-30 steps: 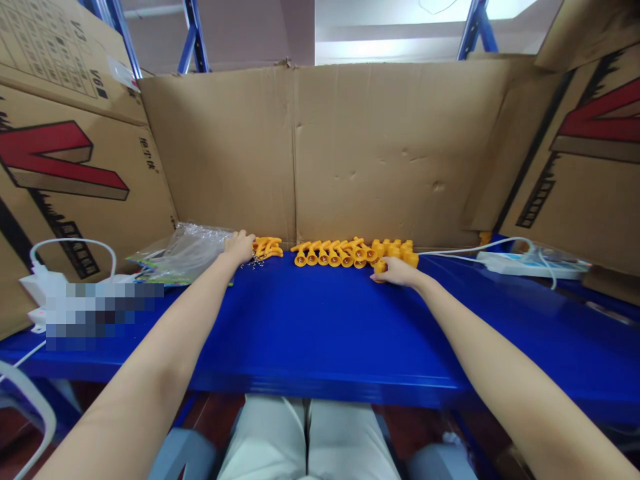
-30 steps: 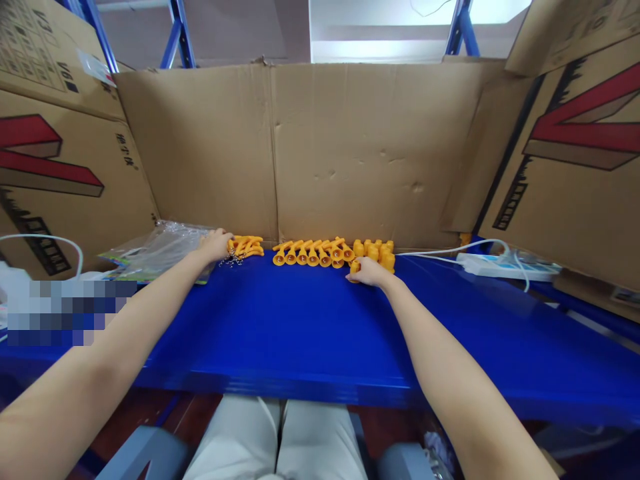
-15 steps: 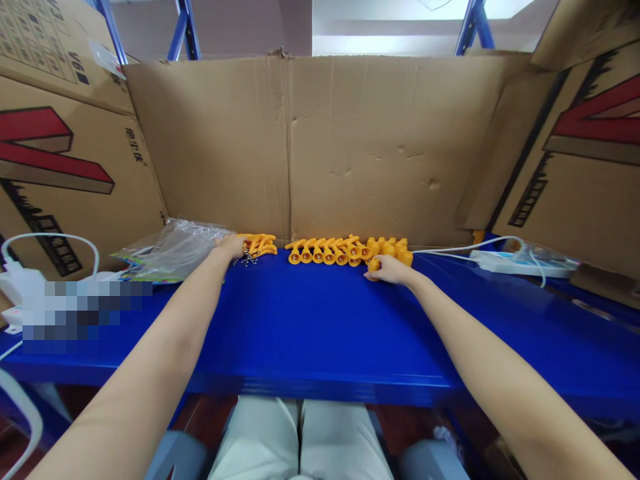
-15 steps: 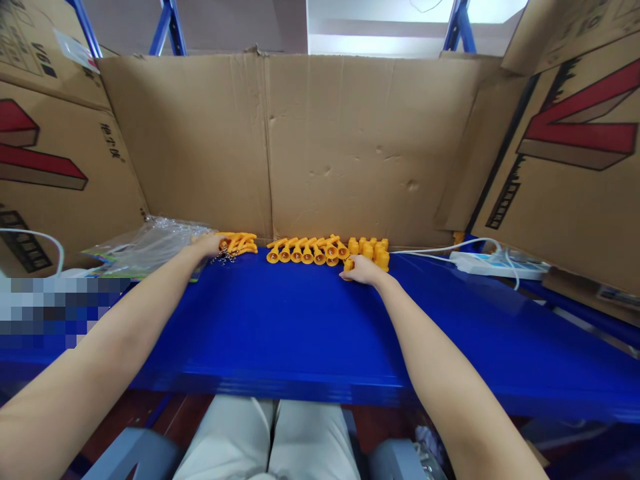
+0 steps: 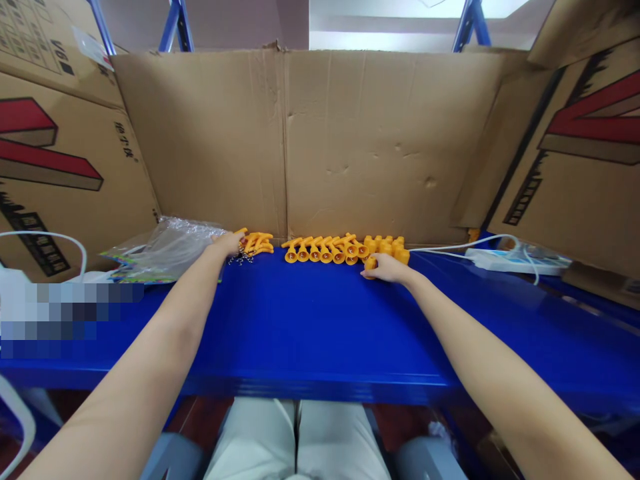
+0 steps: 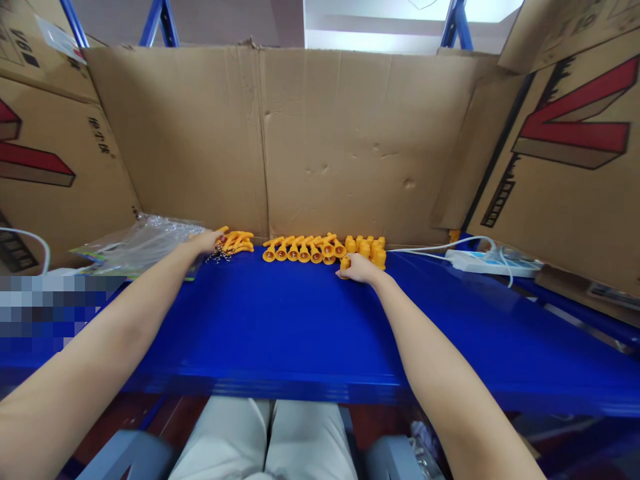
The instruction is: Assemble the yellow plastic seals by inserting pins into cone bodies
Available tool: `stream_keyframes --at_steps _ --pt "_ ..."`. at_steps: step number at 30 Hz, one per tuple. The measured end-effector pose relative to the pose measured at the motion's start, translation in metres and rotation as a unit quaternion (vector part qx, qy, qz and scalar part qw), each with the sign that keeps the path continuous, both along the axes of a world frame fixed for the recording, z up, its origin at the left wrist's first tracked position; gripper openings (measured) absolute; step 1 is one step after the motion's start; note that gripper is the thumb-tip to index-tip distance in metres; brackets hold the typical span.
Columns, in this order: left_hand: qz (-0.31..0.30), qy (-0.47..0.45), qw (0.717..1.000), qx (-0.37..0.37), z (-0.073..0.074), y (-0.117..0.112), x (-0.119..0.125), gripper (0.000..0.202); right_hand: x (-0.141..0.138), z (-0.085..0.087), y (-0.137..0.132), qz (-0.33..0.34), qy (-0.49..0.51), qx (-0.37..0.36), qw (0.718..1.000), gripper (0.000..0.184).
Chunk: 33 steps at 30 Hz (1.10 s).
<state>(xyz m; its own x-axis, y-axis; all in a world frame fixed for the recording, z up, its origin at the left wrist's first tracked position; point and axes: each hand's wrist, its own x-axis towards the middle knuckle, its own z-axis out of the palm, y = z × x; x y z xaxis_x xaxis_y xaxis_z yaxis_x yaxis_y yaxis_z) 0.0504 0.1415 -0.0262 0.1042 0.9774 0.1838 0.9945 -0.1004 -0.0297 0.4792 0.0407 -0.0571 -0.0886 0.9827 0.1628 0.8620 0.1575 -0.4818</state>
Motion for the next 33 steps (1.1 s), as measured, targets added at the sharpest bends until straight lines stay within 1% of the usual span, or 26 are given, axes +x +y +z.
stream_keyframes --at_steps 3,5,8,11,14,16,18,19,21,23,25,28,30,33 --pt "0.055 -0.001 0.998 0.022 0.003 -0.003 0.000 0.039 -0.001 0.001 -0.001 0.000 -0.001 -0.002 1.000 0.017" --pt "0.070 -0.013 0.997 0.039 0.006 -0.005 0.000 0.036 -0.001 0.002 -0.002 -0.001 -0.004 0.002 1.000 0.016" --pt "0.066 -0.041 0.994 0.080 0.012 -0.009 -0.002 0.032 -0.002 0.002 -0.003 -0.008 -0.013 0.008 1.000 0.016" --pt "0.059 -0.076 0.985 0.146 0.020 -0.014 -0.001 0.033 -0.003 0.003 -0.004 -0.015 -0.025 0.006 1.000 0.017" --pt "0.050 -0.138 0.967 0.208 0.031 -0.022 0.008 0.034 -0.006 0.005 -0.005 -0.028 -0.042 0.005 0.999 0.018" --pt "0.036 -0.188 0.954 0.233 0.040 -0.029 0.018 0.033 -0.010 0.006 -0.006 -0.040 -0.058 -0.002 0.998 0.019" --pt "0.018 -0.233 0.943 0.237 0.047 -0.037 0.031 0.031 -0.015 0.007 -0.005 -0.045 -0.071 -0.012 0.996 0.018" --pt "0.009 -0.252 0.941 0.226 0.050 -0.042 0.038 0.029 -0.017 0.008 -0.005 -0.046 -0.075 -0.018 0.996 0.018" --pt "-0.016 -0.284 0.945 0.163 0.053 -0.053 0.053 0.025 -0.023 0.010 -0.005 -0.046 -0.082 -0.027 0.995 0.016" --pt "-0.040 -0.290 0.953 0.082 0.051 -0.064 0.068 0.018 -0.030 0.012 -0.005 -0.049 -0.096 -0.034 0.994 0.015" --pt "-0.047 -0.283 0.958 0.021 0.045 -0.076 0.081 0.012 -0.035 0.016 -0.005 -0.052 -0.118 -0.039 0.991 0.017" --pt "-0.042 -0.296 0.954 -0.029 0.028 -0.089 0.097 0.008 -0.042 0.019 -0.003 -0.057 -0.140 -0.045 0.987 0.021" --pt "-0.048 -0.289 0.956 -0.019 0.015 -0.093 0.103 0.007 -0.043 0.020 -0.002 -0.059 -0.132 -0.054 0.988 0.022" --pt "-0.065 -0.268 0.960 0.041 -0.004 -0.093 0.107 0.011 -0.043 0.017 0.000 -0.047 -0.091 -0.074 0.992 0.018"
